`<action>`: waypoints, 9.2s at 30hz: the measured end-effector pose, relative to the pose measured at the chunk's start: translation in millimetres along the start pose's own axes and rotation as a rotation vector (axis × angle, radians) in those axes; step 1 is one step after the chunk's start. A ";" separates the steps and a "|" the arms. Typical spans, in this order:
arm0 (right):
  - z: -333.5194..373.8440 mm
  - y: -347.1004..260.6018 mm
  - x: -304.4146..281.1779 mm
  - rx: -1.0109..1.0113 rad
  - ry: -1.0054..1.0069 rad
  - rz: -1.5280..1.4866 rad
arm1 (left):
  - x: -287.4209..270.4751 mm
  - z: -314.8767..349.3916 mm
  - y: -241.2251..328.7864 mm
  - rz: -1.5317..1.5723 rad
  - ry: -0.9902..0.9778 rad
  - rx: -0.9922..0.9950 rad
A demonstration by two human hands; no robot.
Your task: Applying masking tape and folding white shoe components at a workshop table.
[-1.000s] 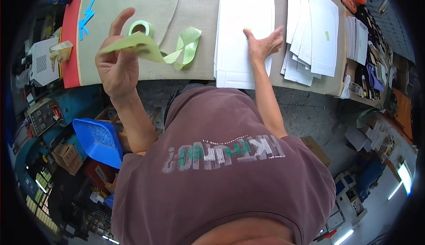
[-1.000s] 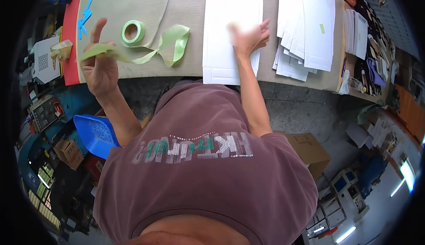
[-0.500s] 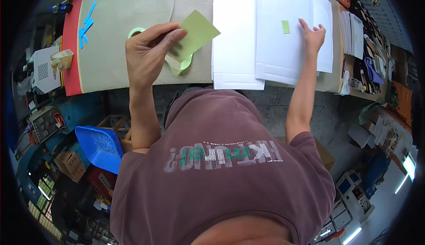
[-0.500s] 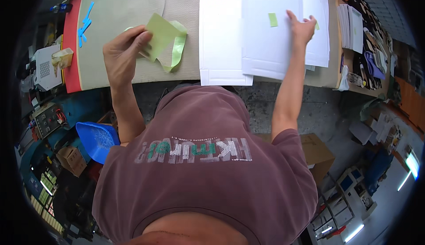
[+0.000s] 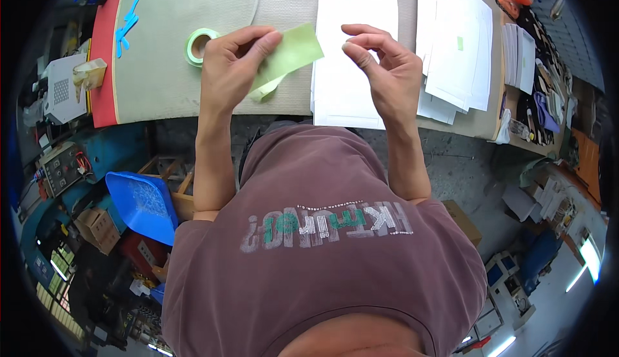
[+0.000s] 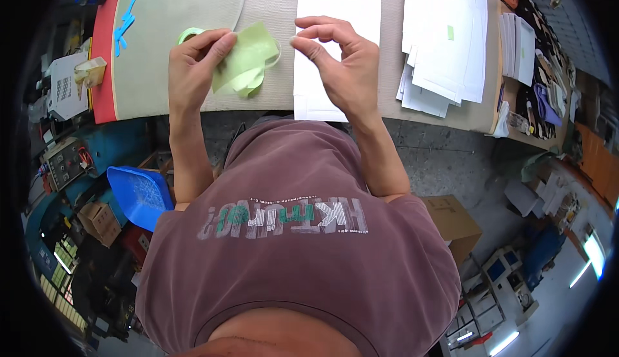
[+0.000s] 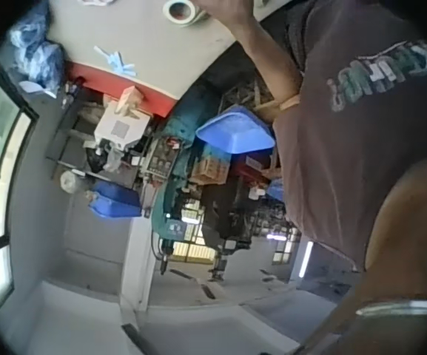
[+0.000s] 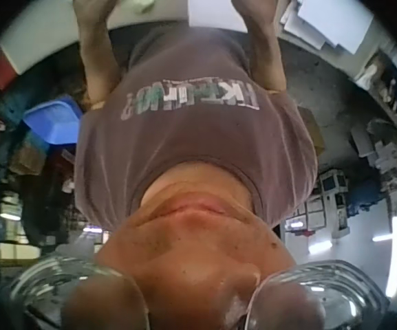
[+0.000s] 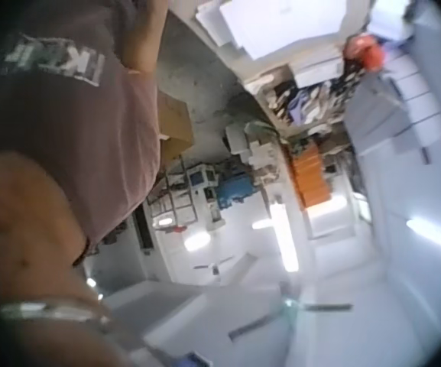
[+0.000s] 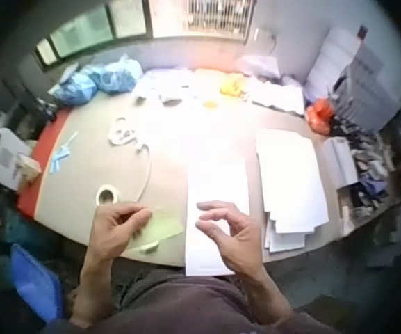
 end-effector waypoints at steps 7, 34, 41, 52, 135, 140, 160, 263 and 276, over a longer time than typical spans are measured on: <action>18.7 -32.7 23.6 -0.427 -0.092 0.099 | -1.2 -0.6 -33.8 0.158 0.033 -0.145; -66.8 30.0 -94.8 0.036 -0.013 0.434 | 29.4 6.5 26.7 -0.104 -0.069 0.228; 9.8 -63.0 -15.7 -0.548 0.110 0.119 | 11.1 2.7 -18.2 0.098 0.249 -0.159; 16.9 -31.8 12.6 -0.497 -0.028 0.103 | -18.2 6.5 -52.1 -0.019 0.321 -0.173; -23.5 242.2 -127.9 0.350 0.534 1.322 | -60.4 7.7 31.9 0.469 0.235 0.468; -27.3 223.8 -124.2 0.432 0.473 1.343 | -128.6 14.4 18.6 0.626 0.390 0.445; -170.3 83.3 -328.4 -0.058 0.656 1.277 | -6.8 10.2 49.2 -0.021 -0.094 0.317; -12.9 244.5 -131.9 0.430 0.480 1.218 | -61.1 -15.4 -45.5 0.636 0.105 0.063; -15.0 214.1 -131.3 0.360 0.531 0.993 | -7.4 -16.3 1.1 0.459 0.047 0.138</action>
Point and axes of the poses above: each hand's wrist, its own z-axis away from the middle knuckle, its own x-axis out of the palm, y = z × x, the point moved 9 cm from there along -z, towards the middle knuckle, and after that the axes turned 11 degrees about y, right-handed, at the moved point
